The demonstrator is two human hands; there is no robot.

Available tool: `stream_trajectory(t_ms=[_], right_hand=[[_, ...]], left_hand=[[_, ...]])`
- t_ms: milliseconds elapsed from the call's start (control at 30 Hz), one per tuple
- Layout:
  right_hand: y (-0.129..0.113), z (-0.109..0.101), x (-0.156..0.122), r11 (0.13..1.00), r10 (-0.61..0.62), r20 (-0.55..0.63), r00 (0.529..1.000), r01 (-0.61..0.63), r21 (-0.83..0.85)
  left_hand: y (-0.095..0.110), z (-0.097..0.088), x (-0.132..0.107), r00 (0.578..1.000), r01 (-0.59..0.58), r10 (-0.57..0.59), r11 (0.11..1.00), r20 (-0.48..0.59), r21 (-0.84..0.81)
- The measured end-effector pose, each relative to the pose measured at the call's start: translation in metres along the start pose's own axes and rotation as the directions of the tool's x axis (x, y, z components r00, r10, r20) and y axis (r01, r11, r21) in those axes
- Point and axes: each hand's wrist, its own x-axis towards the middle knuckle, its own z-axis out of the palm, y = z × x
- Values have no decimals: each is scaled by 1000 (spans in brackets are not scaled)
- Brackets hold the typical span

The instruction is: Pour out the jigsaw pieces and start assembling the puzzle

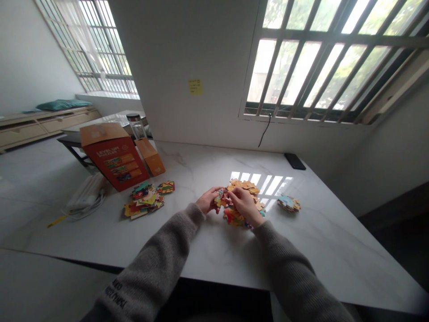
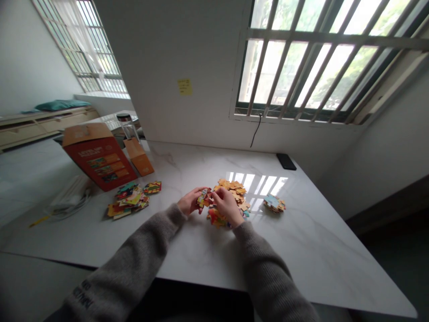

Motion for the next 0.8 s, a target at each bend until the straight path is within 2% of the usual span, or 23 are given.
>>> stream_trajectory(t_ms=[67,133,200,267,333,433,533,633,733,800], right_hand=[[-2,1,6,975,-136,-28,990,129,-179],[0,-2,11,916,-252,-50,966,222,-335],[4,-10,11,827,-331,0,944,289,-482],[11,-17,7,720,-344,155,926,366,-590],[17,-20,3,631,-298,291,909,416,-654],[21,-17,-3,561,-251,331,910,415,-716],[20,-13,-2,557,-264,326,908,420,-717],[17,-13,2,588,-309,267,913,404,-700],[15,-16,5,669,-363,101,926,335,-664],[14,-17,5,782,-350,-68,934,251,-570]], left_hand=[[1,1,0,997,-70,70,997,-14,23],[4,-2,0,988,-136,138,990,-77,32],[8,-7,1,973,-164,168,986,-158,40],[11,-11,1,959,-170,176,984,-221,48],[12,-12,1,951,-166,173,985,-256,46],[11,-11,1,945,-162,171,985,-279,55],[9,-11,2,942,-155,170,985,-290,75],[8,-12,3,941,-139,159,986,-299,88],[8,-12,2,943,-136,152,988,-296,74],[7,-10,1,951,-127,134,991,-278,43]])
